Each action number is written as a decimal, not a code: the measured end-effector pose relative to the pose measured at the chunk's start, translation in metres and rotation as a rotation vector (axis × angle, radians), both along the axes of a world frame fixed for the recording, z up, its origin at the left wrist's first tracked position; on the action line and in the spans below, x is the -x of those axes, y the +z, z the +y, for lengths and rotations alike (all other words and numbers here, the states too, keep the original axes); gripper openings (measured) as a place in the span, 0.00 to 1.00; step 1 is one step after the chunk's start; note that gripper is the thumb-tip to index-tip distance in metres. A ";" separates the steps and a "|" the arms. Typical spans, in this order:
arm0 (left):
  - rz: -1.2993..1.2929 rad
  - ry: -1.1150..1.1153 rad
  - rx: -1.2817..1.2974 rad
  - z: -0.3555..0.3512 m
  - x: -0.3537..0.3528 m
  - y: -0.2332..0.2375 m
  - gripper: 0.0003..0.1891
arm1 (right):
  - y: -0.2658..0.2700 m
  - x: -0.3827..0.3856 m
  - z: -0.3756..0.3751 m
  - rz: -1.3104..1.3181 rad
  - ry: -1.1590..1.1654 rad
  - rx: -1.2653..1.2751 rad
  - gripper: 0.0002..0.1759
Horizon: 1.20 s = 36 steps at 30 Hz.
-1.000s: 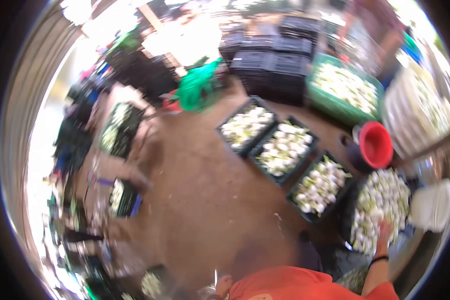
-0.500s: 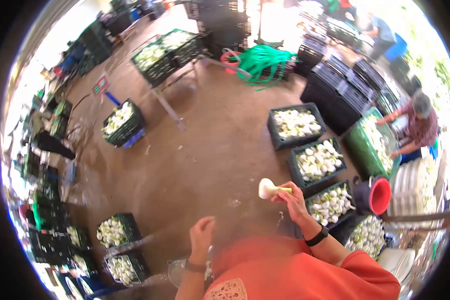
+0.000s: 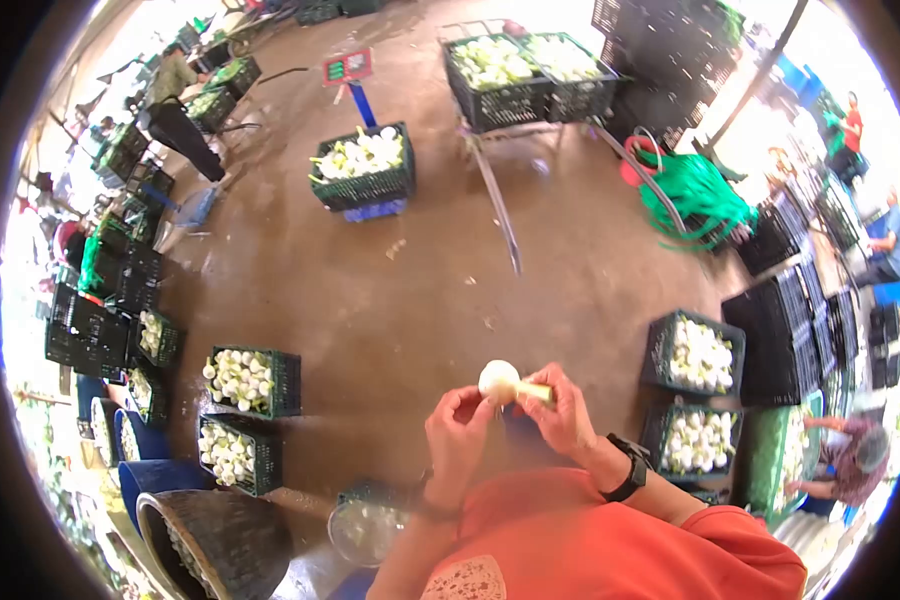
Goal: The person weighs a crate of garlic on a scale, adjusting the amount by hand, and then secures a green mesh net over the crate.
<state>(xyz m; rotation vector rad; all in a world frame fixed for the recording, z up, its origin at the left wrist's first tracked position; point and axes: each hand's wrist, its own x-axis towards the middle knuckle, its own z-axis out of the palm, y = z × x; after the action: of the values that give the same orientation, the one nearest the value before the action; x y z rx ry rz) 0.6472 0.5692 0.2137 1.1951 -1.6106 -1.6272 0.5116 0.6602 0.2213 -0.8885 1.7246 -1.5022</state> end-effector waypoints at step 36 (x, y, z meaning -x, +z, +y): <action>-0.148 0.541 -0.691 -0.581 -0.104 -0.096 0.11 | -0.105 0.142 -0.786 0.397 0.413 -0.225 0.23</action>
<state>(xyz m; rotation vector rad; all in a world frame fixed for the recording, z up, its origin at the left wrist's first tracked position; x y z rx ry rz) 0.7512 -0.0120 0.1175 1.9235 -0.6715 -1.7817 0.3697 -0.1254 0.1164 -1.3865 1.7922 -0.8839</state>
